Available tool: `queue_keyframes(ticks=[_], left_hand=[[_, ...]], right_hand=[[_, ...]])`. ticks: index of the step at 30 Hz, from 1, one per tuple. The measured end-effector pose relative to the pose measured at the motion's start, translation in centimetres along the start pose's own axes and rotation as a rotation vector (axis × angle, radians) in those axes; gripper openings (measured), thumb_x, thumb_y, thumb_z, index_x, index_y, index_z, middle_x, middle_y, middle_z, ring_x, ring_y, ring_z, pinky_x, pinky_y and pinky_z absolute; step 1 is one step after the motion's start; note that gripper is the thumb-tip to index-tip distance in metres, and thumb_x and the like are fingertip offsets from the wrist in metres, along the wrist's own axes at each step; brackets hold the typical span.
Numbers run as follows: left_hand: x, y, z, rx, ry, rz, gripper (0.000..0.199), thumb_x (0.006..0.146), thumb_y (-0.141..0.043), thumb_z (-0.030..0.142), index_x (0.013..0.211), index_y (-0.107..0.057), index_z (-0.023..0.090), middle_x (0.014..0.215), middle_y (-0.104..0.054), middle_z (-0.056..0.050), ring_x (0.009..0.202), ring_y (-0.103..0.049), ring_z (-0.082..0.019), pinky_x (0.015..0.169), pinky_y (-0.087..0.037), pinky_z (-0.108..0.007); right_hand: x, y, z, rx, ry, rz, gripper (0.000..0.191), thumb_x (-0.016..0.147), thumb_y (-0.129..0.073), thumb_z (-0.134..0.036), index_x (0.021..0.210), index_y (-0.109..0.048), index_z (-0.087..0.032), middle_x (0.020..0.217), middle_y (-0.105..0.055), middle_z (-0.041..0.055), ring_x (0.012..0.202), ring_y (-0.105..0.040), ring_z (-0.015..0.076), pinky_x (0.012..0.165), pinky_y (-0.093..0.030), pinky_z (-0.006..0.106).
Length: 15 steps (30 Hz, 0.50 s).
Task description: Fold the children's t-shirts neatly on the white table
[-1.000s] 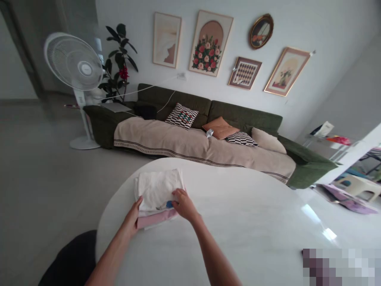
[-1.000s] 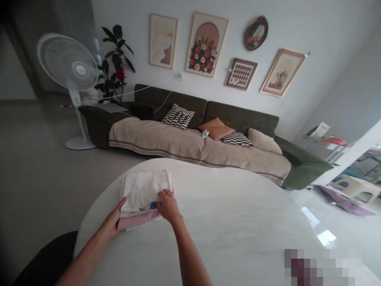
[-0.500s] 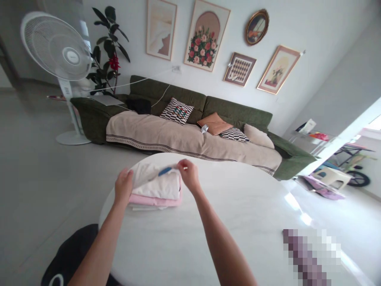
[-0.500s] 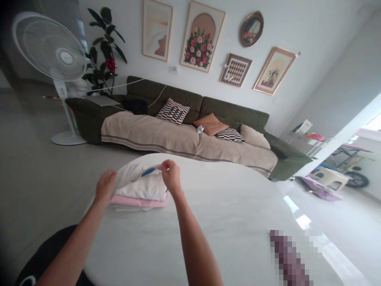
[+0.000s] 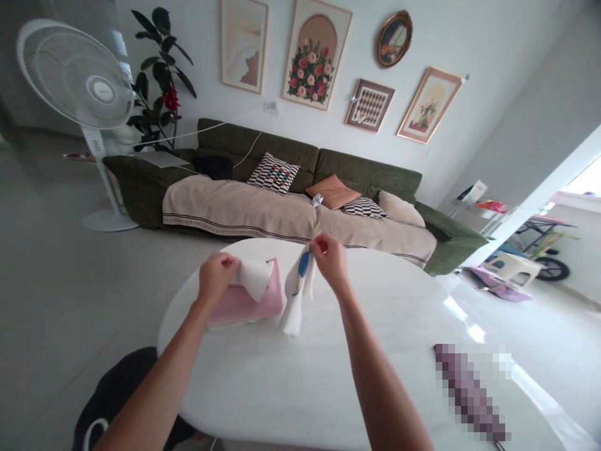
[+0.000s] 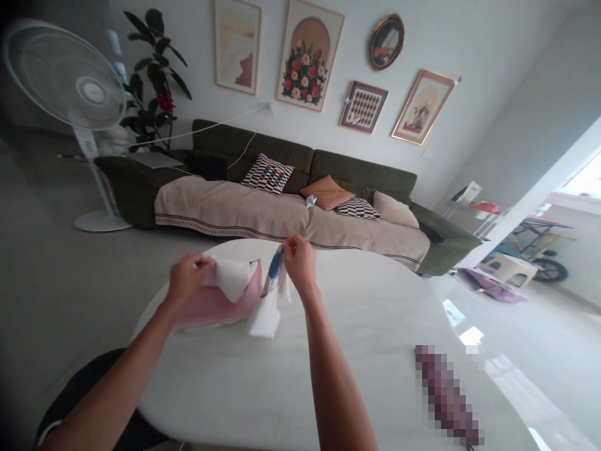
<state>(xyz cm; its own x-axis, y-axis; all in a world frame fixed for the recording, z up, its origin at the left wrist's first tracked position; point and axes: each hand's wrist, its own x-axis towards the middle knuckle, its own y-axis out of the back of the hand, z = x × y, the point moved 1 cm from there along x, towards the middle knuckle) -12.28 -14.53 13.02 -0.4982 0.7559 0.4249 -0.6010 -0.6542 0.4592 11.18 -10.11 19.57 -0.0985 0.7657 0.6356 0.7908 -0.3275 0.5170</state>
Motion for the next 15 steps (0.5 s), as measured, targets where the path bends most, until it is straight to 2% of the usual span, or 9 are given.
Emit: queue_keyframes(ticks=[1,2,3,4,5,7,10,12,15], left_hand=[[0.7,1.5,1.8,-0.003,-0.055,0.057,0.023,0.079,-0.057,0.037,0.073,-0.062,0.015,0.083,-0.060,0.000,0.084,-0.056,-0.015,0.081,-0.046,-0.030],[1.3,3.2,3.7,-0.026,-0.178,0.193,0.024,0.079,-0.055,0.038,0.074,-0.062,0.016,0.082,-0.059,0.001,0.084,-0.055,-0.014,0.081,-0.045,-0.029],[1.8,4.9,5.5,-0.080,-0.297,0.339,0.026,0.080,-0.053,0.040,0.079,-0.062,0.016,0.085,-0.058,0.002,0.085,-0.055,-0.015,0.081,-0.045,-0.029],[2.2,6.5,7.0,-0.147,-0.382,0.456,0.027,0.080,-0.053,0.041,0.085,-0.062,0.015,0.089,-0.057,0.001,0.088,-0.054,-0.015,0.080,-0.045,-0.029],[2.6,7.6,8.2,-0.206,-0.458,0.490,0.028,0.080,-0.053,0.041,0.087,-0.062,0.015,0.088,-0.056,0.001,0.086,-0.055,-0.014,0.079,-0.046,-0.029],[3.4,8.5,8.9,-0.258,-0.523,0.349,0.027,0.077,-0.054,0.041,0.082,-0.062,0.016,0.082,-0.056,0.000,0.080,-0.056,-0.014,0.075,-0.046,-0.029],[4.0,6.3,6.0,-0.210,-0.373,0.020,0.024,0.071,-0.054,0.039,0.078,-0.063,0.017,0.080,-0.058,-0.001,0.077,-0.056,-0.016,0.074,-0.046,-0.028],[3.5,3.5,2.6,-0.193,-0.229,-0.082,0.023,0.070,-0.054,0.036,0.082,-0.063,0.018,0.088,-0.060,-0.002,0.078,-0.057,-0.016,0.074,-0.046,-0.027],[0.8,-0.6,-2.8,-0.167,-0.112,-0.202,0.018,0.064,-0.059,0.030,0.077,-0.063,0.019,0.080,-0.064,-0.001,0.068,-0.060,-0.016,0.066,-0.048,-0.026]], right_hand=[[0.8,1.0,-1.2,0.060,0.040,0.108,0.010,0.078,-0.045,-0.024,0.075,-0.053,-0.019,0.070,-0.056,-0.0011,0.065,-0.051,0.0111,0.059,-0.037,0.021],[1.6,2.0,-2.6,0.129,0.092,0.211,0.012,0.081,-0.042,-0.026,0.081,-0.052,-0.020,0.076,-0.056,-0.0003,0.069,-0.052,0.0111,0.059,-0.038,0.021],[2.4,2.6,-3.9,0.190,0.154,0.269,0.013,0.083,-0.040,-0.026,0.085,-0.051,-0.020,0.081,-0.055,0.0001,0.073,-0.053,0.0110,0.059,-0.039,0.020],[3.1,3.0,-5.0,0.221,0.218,0.265,0.012,0.084,-0.040,-0.026,0.086,-0.051,-0.020,0.082,-0.055,0.0001,0.074,-0.053,0.0108,0.059,-0.039,0.019],[3.7,3.0,-5.9,0.210,0.273,0.203,0.010,0.083,-0.041,-0.024,0.084,-0.051,-0.020,0.081,-0.055,-0.0004,0.074,-0.053,0.0107,0.060,-0.039,0.019],[4.2,2.0,-6.8,0.125,0.328,0.038,0.007,0.080,-0.046,-0.020,0.078,-0.053,-0.019,0.077,-0.055,-0.0014,0.072,-0.052,0.0107,0.063,-0.040,0.021],[3.3,-0.9,-6.4,0.071,0.212,-0.132,0.011,0.083,-0.045,-0.021,0.084,-0.055,-0.017,0.082,-0.057,-0.0004,0.077,-0.053,0.0117,0.069,-0.043,0.023],[1.7,-2.9,-5.8,0.068,0.091,-0.268,0.019,0.087,-0.046,-0.028,0.097,-0.055,-0.016,0.094,-0.059,0.0013,0.084,-0.055,0.0139,0.073,-0.046,0.028],[-1.2,-4.7,-4.8,0.013,-0.011,-0.394,0.032,0.085,-0.051,-0.036,0.110,-0.052,-0.016,0.110,-0.055,0.0047,0.093,-0.056,0.0180,0.078,-0.049,0.037]])
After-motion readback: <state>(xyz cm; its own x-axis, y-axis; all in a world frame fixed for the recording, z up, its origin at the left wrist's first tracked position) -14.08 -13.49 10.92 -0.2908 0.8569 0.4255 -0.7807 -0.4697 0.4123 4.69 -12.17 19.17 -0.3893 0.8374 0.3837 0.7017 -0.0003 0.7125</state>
